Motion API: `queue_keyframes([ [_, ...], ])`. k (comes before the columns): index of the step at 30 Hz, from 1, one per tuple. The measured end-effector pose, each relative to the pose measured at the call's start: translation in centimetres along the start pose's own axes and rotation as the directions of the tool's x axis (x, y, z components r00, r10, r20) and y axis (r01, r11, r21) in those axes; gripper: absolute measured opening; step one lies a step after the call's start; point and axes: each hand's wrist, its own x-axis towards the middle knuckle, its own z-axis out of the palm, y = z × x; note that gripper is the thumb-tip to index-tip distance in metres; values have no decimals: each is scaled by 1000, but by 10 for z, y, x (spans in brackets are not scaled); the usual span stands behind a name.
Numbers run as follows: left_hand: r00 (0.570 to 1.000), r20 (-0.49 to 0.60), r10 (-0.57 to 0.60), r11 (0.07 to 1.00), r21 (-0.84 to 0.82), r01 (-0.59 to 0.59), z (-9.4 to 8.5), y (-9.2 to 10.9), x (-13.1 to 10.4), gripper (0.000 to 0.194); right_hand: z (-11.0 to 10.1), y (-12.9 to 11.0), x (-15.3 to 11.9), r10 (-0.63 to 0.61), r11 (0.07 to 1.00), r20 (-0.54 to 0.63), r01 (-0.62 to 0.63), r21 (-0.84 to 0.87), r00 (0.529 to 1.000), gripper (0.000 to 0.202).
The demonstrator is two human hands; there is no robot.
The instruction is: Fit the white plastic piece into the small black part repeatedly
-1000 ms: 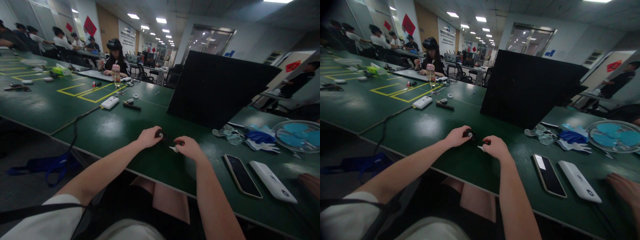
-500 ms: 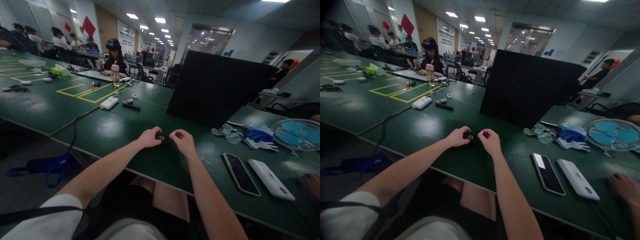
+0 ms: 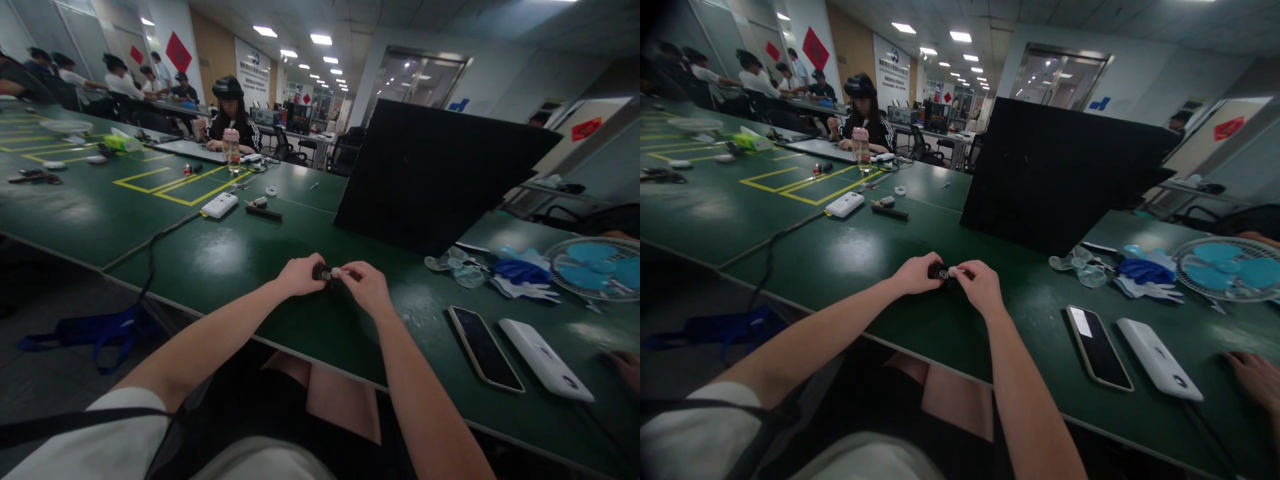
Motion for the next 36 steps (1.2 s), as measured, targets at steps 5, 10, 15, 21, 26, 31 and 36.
queue_keyframes([
  [5, 1000, -4, 19, 996, 90, -19, -2, 6, -2, 42, -1, 1, 0, -83, 996, -23, 83, 12, 996, 21],
  [10, 1000, -21, 18, 996, 83, -16, -2, 7, -3, 39, -2, 0, -2, -100, 995, -22, 100, -31, 995, 21],
  [15, 999, -27, 31, 997, 67, -29, -1, 4, -2, 39, 0, 0, -2, -73, 994, -10, 72, -80, 997, 22],
  [21, 1000, -6, 7, 1000, 15, -7, 1, 3, 0, 39, 4, 0, 0, -24, 993, -28, 21, -114, 999, 20],
  [26, 1000, -3, 18, 1000, -16, -18, 1, 4, -1, 39, 9, -1, 2, 18, 988, -13, -20, -156, 1000, 20],
  [31, 1000, -1, -7, 999, -38, 7, 2, 3, 1, 37, 13, -1, 5, 187, 978, 7, -185, -92, 982, 29],
  [36, 997, 64, 39, 992, -125, -31, 2, 1, 1, 42, 3, 7, 6, 336, 929, -53, -321, 185, 940, 63],
])
